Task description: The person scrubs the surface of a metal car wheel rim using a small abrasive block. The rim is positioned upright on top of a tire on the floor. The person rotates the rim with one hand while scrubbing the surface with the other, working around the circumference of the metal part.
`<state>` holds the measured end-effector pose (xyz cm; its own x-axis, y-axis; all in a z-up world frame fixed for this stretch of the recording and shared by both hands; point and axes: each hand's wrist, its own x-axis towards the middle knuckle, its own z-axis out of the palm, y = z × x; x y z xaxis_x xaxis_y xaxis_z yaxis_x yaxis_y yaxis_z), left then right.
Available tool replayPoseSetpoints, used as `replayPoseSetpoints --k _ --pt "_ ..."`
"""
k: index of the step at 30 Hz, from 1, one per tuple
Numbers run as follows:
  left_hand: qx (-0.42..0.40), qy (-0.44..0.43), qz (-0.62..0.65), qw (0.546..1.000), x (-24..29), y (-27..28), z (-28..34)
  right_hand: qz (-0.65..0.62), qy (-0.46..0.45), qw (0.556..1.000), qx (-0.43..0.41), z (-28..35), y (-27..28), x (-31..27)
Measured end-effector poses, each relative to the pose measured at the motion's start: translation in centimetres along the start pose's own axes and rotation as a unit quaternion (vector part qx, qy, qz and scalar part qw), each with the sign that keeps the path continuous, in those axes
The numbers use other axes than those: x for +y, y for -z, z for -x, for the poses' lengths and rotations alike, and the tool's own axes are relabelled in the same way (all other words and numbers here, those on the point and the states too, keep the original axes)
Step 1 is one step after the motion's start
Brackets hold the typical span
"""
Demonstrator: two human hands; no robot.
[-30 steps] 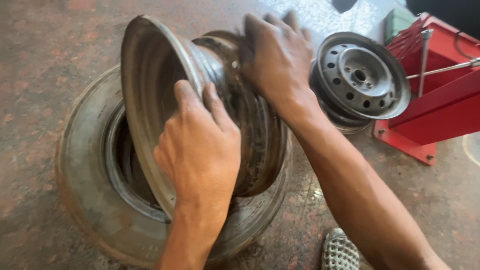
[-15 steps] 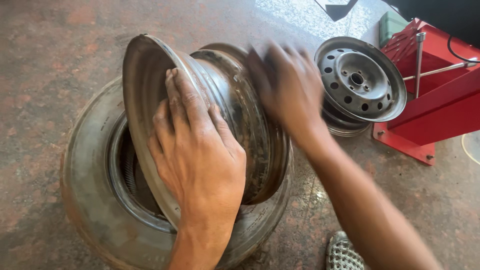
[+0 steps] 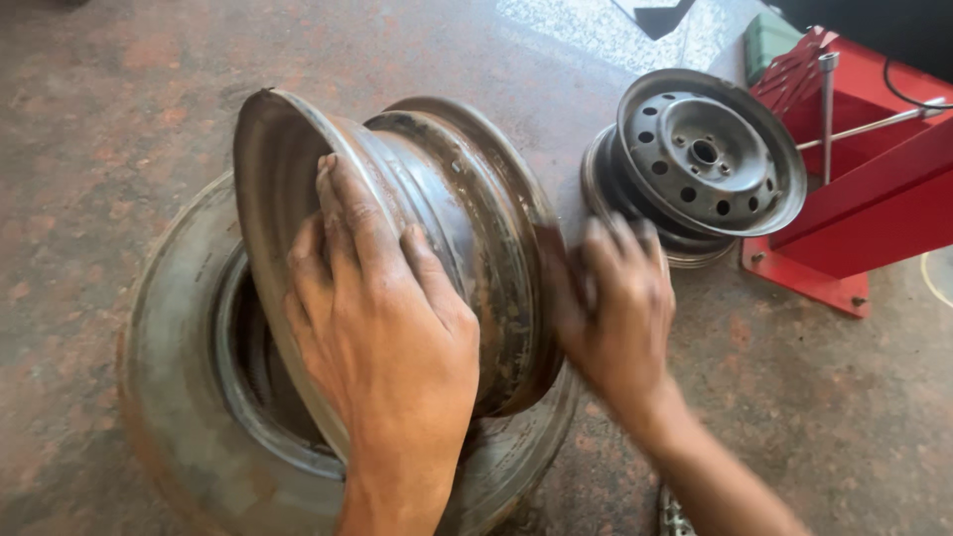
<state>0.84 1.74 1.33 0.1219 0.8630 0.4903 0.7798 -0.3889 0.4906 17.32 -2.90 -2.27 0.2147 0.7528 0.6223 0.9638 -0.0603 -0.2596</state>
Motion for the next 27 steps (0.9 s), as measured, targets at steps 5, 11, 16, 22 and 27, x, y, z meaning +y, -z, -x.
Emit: replayPoseSetpoints --k 5,11,16,22,27 --pt "0.001 0.000 -0.009 1.000 0.0 -0.3 0.3 0.017 0.008 0.998 -0.055 -7.3 -4.0 1.5" --pt "-0.005 0.005 0.007 1.000 -0.1 0.0 0.2 0.008 0.062 0.997 -0.037 -4.5 -1.2 1.4" --pt "0.004 0.007 0.013 1.000 0.1 -0.4 0.2 0.051 0.042 0.996 -0.062 -6.4 -2.6 1.9" --pt "0.008 0.003 0.022 1.000 0.1 -0.3 0.3 0.047 0.077 0.992 -0.087 -9.6 -3.8 2.0" --pt "0.004 0.018 0.066 0.998 0.4 -0.3 0.4 0.077 0.001 0.993 -0.091 -3.9 -1.1 1.9"
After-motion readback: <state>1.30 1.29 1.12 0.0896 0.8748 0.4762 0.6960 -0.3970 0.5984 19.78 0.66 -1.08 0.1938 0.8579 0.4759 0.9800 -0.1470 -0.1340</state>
